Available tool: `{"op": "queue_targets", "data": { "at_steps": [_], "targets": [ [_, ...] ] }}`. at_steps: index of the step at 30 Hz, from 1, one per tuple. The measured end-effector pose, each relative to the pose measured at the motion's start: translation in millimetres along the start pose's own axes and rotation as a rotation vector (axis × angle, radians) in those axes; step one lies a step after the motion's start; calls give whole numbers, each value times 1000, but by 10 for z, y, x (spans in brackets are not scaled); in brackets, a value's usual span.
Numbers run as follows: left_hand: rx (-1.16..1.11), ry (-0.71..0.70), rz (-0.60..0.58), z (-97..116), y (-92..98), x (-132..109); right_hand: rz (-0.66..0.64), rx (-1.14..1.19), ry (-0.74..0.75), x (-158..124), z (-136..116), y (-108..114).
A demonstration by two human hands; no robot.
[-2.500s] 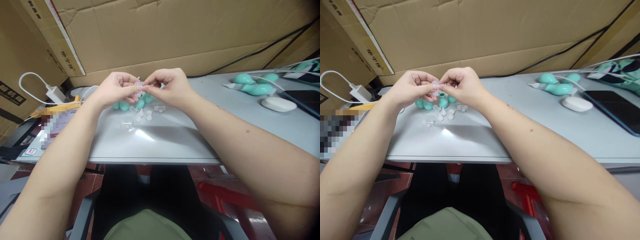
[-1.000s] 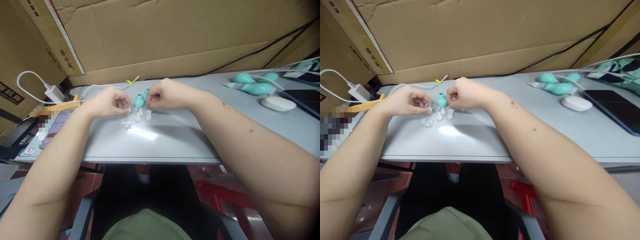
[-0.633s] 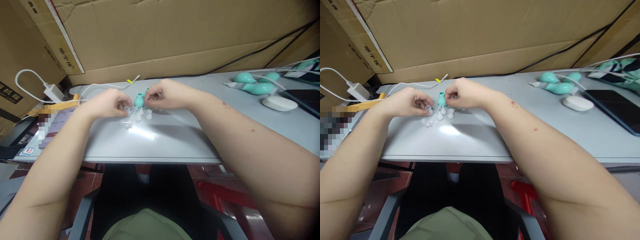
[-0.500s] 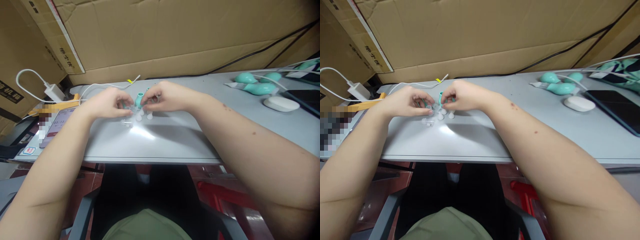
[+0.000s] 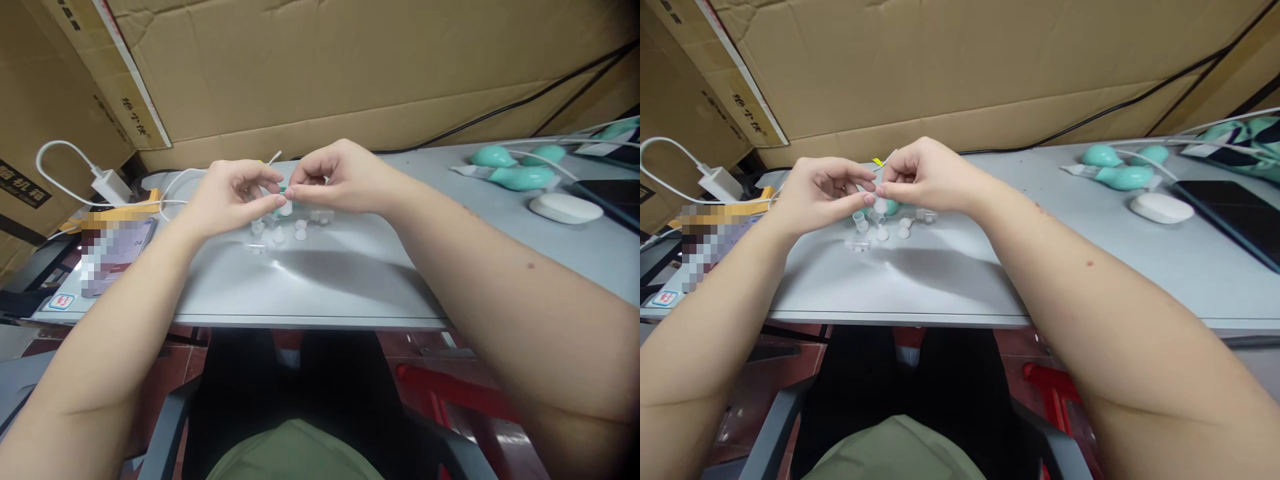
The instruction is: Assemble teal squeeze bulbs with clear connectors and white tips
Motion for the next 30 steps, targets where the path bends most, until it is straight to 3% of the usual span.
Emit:
{"op": "queue_targets", "data": {
  "at_steps": [3, 7, 14, 18, 25, 30],
  "targets": [
    [-184, 135, -24, -98, -117, 15, 102, 193, 2, 41, 7, -65],
    [-329, 272, 40, -208, -121, 38, 216, 368, 9, 78, 54, -120],
    [-480, 431, 204, -342, 26, 20, 282, 316, 116, 38, 53, -105],
    [-462, 446, 202, -343, 44, 14, 273, 377, 106, 42, 88, -178],
    [-413, 379, 169, -369, 34, 37, 334, 486, -85, 11, 64, -231],
    [-383, 364, 155, -422, 32, 39, 352, 513, -128, 26, 106, -274]
  ]
}}
Point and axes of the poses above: each hand's wrist, its own x-axis towards the middle knuckle, its own y-axis out of the back of the hand, z = x × y, the point moved 7 cm from there along x, towards the middle knuckle, and after that the axes turned 4 degrees about x, right-handed, at the moved point
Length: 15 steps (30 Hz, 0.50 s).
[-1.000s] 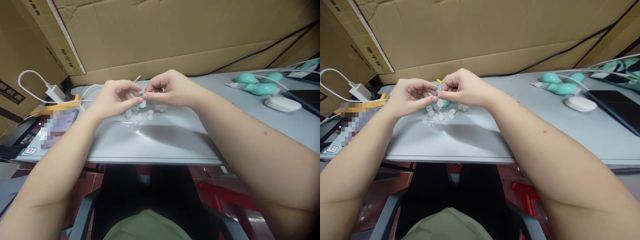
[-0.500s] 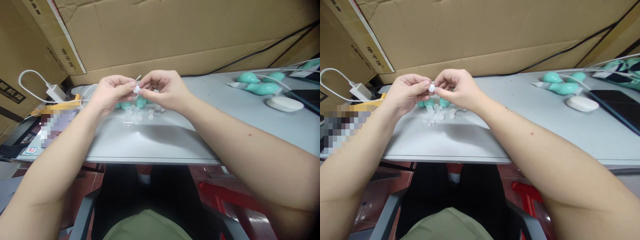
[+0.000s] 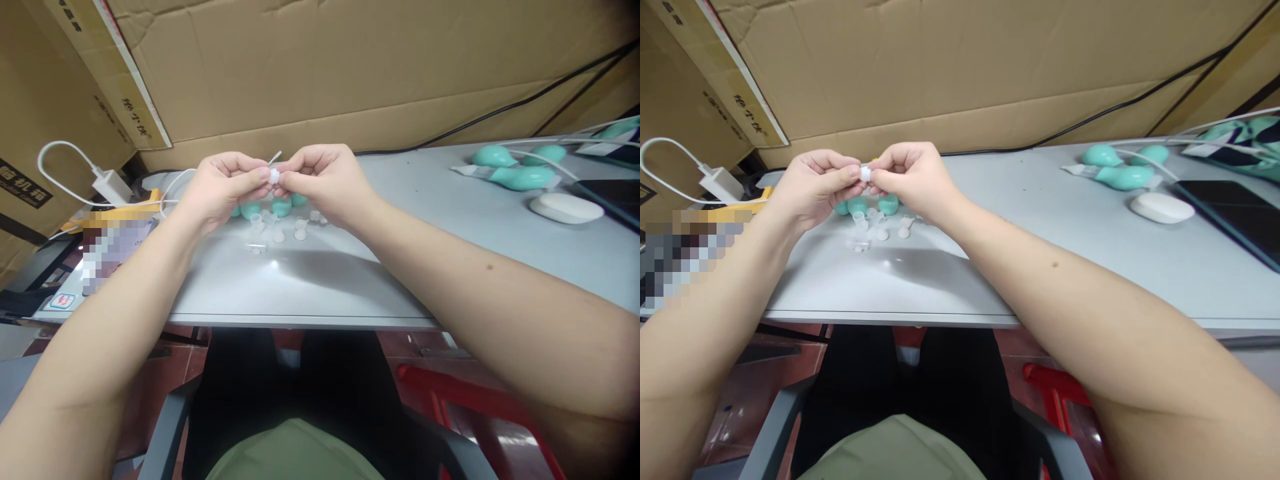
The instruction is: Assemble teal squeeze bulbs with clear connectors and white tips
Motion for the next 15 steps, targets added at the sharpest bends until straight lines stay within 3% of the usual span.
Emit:
{"op": "queue_targets", "data": {
  "at_steps": [12, 15],
  "targets": [
    [-100, 30, 129, -23, -38, 24, 103, 134, -21, 19, 64, -14],
    [-91, 45, 109, -45, -39, 28, 103, 133, -58, 39, 111, -22]
  ]
}}
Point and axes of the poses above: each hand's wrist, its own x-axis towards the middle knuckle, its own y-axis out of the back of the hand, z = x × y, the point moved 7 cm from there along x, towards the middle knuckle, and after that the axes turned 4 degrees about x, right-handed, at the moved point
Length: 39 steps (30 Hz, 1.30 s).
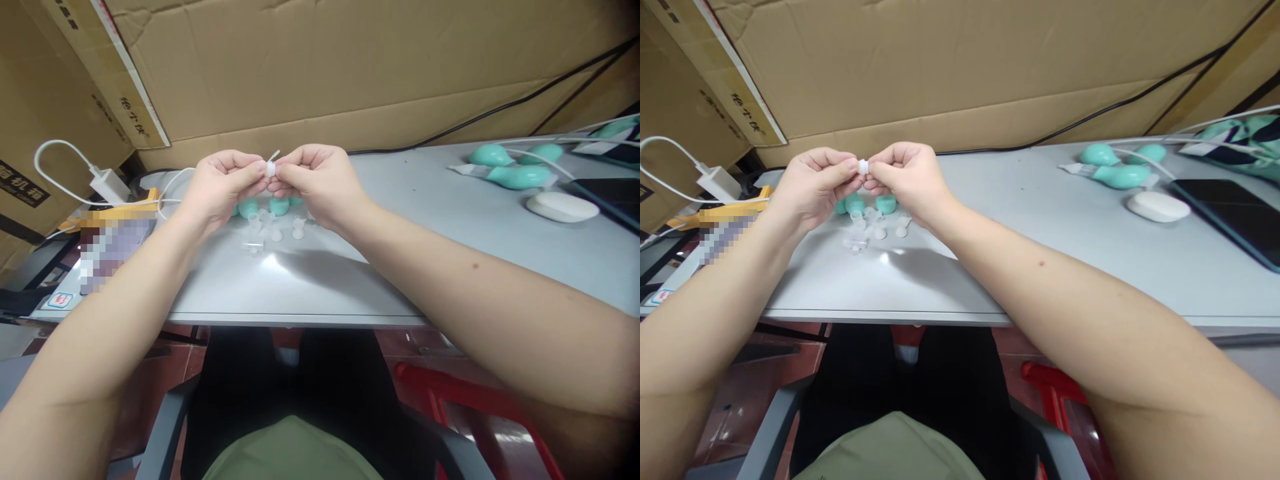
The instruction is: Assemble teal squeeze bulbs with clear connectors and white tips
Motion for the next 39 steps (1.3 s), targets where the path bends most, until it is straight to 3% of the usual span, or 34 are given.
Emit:
{"op": "queue_targets", "data": {
  "at_steps": [9, 19, 26, 33, 39],
  "targets": [
    [144, -158, -31, 27, 55, 9, -14, -52, 66, -71, -89, -33],
    [31, -44, -37, 26, 28, -26, -34, -31, 60, -39, -124, 9],
    [141, -113, -43, 56, 5, -40, -24, -12, 7, -25, -74, 8],
    [46, -73, -4, 82, 42, -52, -67, 95, -5, -29, -62, 7],
    [123, -101, -9, 80, 39, -47, -77, 107, -63, 17, 10, 32]
  ]
}}
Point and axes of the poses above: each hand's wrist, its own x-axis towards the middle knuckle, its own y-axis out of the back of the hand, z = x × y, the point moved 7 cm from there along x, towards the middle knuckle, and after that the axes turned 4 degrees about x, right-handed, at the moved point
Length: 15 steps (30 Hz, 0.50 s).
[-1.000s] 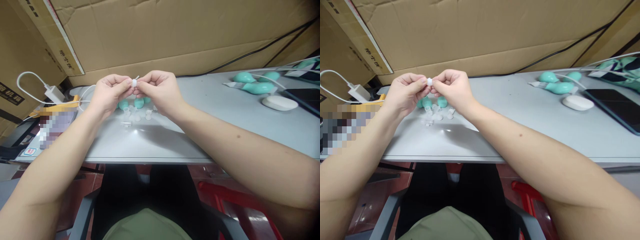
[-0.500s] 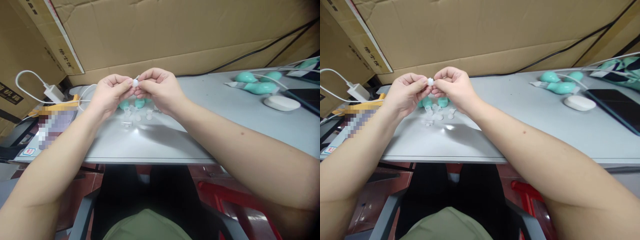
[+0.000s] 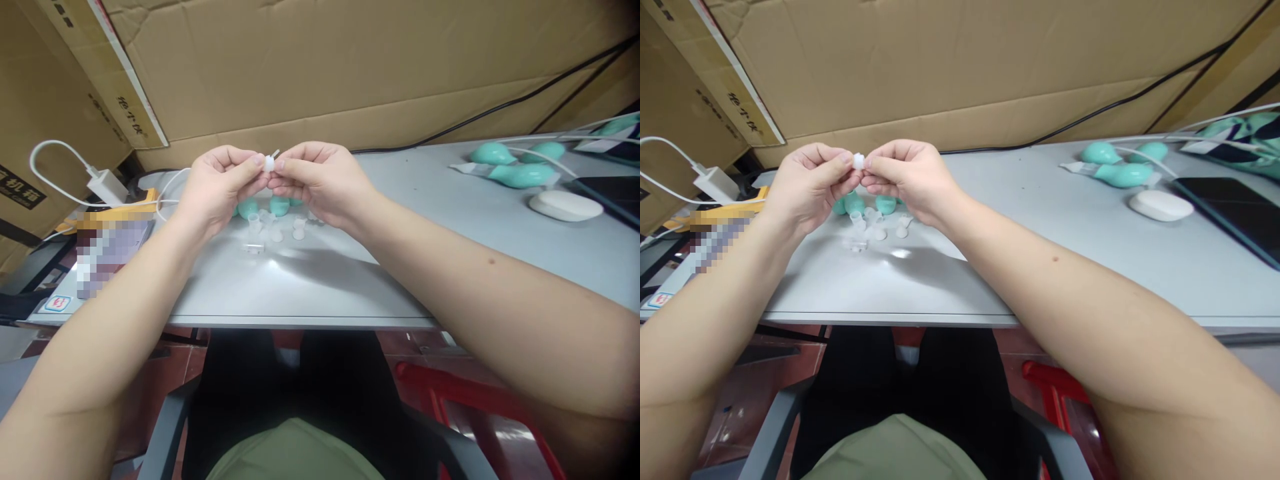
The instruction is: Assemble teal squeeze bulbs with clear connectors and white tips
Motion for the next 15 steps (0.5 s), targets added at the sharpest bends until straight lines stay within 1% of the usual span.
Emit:
{"op": "queue_targets", "data": {
  "at_steps": [4, 7, 9, 11, 12, 15],
  "targets": [
    [77, -40, 10, 76, -45, -32, 39, -72, 24, -8, -39, -2],
    [141, -84, 13, 247, -65, -95, 49, -182, 82, -24, -119, -11],
    [224, -114, 6, 390, -44, -146, 42, -272, 135, -37, -203, -10],
    [335, -108, -39, 500, 0, -187, -15, -392, 165, -54, -283, -30],
    [386, -114, -51, 553, 46, -202, -67, -473, 171, -66, -315, -54],
    [519, -121, -197, 639, 150, -226, -286, -827, 182, -128, -356, -163]
  ]
}}
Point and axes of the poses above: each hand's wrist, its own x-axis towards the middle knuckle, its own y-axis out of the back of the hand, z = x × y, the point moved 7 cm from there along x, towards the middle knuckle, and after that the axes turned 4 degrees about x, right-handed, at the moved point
